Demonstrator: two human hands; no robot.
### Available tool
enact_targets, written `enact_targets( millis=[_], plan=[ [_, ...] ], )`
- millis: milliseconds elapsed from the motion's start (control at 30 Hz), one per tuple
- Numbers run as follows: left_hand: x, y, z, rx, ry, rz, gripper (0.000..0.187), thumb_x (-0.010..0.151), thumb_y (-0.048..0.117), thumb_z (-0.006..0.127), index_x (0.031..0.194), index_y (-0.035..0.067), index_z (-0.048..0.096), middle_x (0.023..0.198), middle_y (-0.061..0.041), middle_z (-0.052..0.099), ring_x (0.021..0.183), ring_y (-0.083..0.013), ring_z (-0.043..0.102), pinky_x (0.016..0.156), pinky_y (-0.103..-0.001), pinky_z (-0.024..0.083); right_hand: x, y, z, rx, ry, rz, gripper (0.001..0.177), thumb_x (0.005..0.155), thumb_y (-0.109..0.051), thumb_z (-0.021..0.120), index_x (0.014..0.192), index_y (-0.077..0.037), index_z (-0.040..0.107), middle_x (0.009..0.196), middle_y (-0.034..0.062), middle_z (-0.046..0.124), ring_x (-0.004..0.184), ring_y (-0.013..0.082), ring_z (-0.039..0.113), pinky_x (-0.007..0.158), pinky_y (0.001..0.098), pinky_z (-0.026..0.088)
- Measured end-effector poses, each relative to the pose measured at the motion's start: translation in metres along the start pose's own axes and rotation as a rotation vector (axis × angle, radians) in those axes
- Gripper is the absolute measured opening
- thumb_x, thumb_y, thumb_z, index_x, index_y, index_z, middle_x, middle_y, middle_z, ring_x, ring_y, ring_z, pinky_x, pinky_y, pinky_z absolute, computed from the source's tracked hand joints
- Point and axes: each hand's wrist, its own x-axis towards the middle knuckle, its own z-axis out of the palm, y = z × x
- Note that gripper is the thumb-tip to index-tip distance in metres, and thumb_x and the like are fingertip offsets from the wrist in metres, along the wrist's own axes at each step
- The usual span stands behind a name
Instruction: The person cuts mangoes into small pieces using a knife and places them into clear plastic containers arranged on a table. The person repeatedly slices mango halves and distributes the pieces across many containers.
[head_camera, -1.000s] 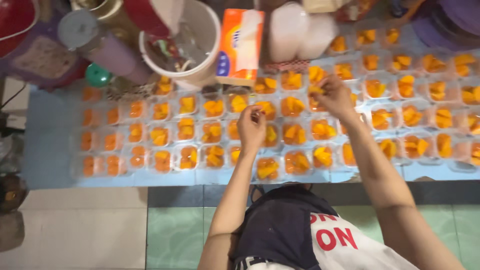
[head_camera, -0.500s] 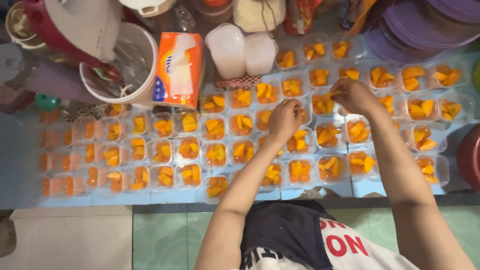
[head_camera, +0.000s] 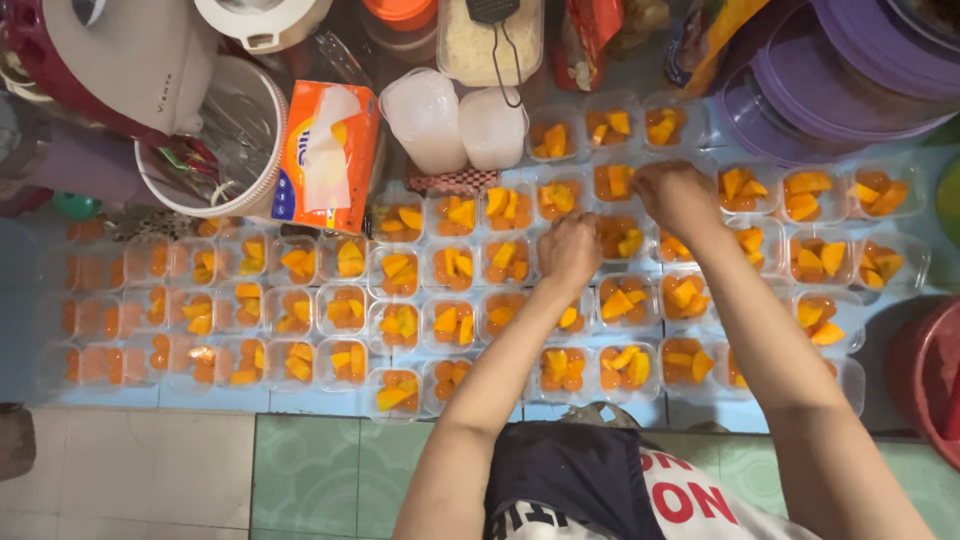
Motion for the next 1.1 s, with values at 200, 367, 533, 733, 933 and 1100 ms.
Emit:
enact_targets(
  millis=[200, 367, 533, 733, 933, 1100],
  plan=[
    [0.0, 0.001, -0.001, -0.007, 0.026, -0.015, 0.022, 0.078, 0.009, 0.069, 0.099, 0.008, 0.074, 0.104, -0.012, 0.073, 0.099, -0.0337, 0.069, 0.081, -0.046, 0.057, 0.048, -0.014, 0.023, -0.317, -0.179, 0.02, 0.038, 0.083, -0.039, 0.077, 0.109, -0.012, 0.073, 0.096, 0.0119, 0.076, 0.093, 0.0334, 0.073, 0.082, 0.0482, 0.057],
    [-0.002, 0.0, -0.001, -0.045, 0.055, -0.034, 0.021, 0.078, 0.009, 0.068, 0.099, 0.009, 0.074, 0.103, -0.012, 0.073, 0.1, -0.0343, 0.068, 0.081, -0.047, 0.057, 0.068, 0.006, 0.016, -0.093, -0.257, 0.181, 0.036, 0.078, -0.028, 0.075, 0.113, -0.021, 0.076, 0.1, 0.0129, 0.075, 0.093, 0.0369, 0.071, 0.079, 0.0508, 0.056],
    [-0.003, 0.0, -0.001, -0.04, 0.045, -0.061, 0.015, 0.081, 0.009, 0.067, 0.095, 0.008, 0.074, 0.103, -0.011, 0.073, 0.101, -0.0342, 0.068, 0.081, -0.047, 0.057, 0.06, 0.022, 0.01, 0.031, -0.217, 0.122, 0.021, 0.087, -0.023, 0.07, 0.107, -0.016, 0.077, 0.104, 0.0094, 0.077, 0.097, 0.0319, 0.073, 0.084, 0.0449, 0.057],
    [-0.007, 0.002, -0.004, -0.047, 0.067, -0.057, 0.017, 0.082, 0.01, 0.067, 0.097, 0.01, 0.074, 0.103, -0.01, 0.073, 0.1, -0.0336, 0.069, 0.081, -0.046, 0.057, 0.042, 0.016, 0.012, 0.135, -0.266, 0.115, 0.021, 0.09, -0.017, 0.069, 0.108, -0.015, 0.079, 0.102, 0.0078, 0.078, 0.093, 0.029, 0.073, 0.083, 0.0408, 0.056],
    [-0.018, 0.001, -0.029, -0.137, 0.139, -0.093, 0.019, 0.081, 0.014, 0.072, 0.1, 0.01, 0.074, 0.103, -0.01, 0.073, 0.096, -0.0333, 0.069, 0.079, -0.046, 0.056, 0.035, 0.021, -0.003, 0.277, -0.057, 0.149, 0.021, 0.097, -0.012, 0.062, 0.112, -0.011, 0.078, 0.104, 0.0085, 0.077, 0.096, 0.0262, 0.075, 0.084, 0.0378, 0.057],
    [-0.041, -0.017, -0.061, -0.221, 0.226, -0.119, 0.013, 0.082, 0.015, 0.072, 0.095, 0.011, 0.073, 0.094, -0.007, 0.074, 0.09, -0.0297, 0.071, 0.074, -0.043, 0.057, 0.026, 0.001, 0.002, 0.283, 0.019, 0.093, 0.02, 0.098, -0.008, 0.063, 0.11, -0.01, 0.078, 0.102, 0.0097, 0.077, 0.094, 0.0263, 0.074, 0.084, 0.0373, 0.057]
  ],
)
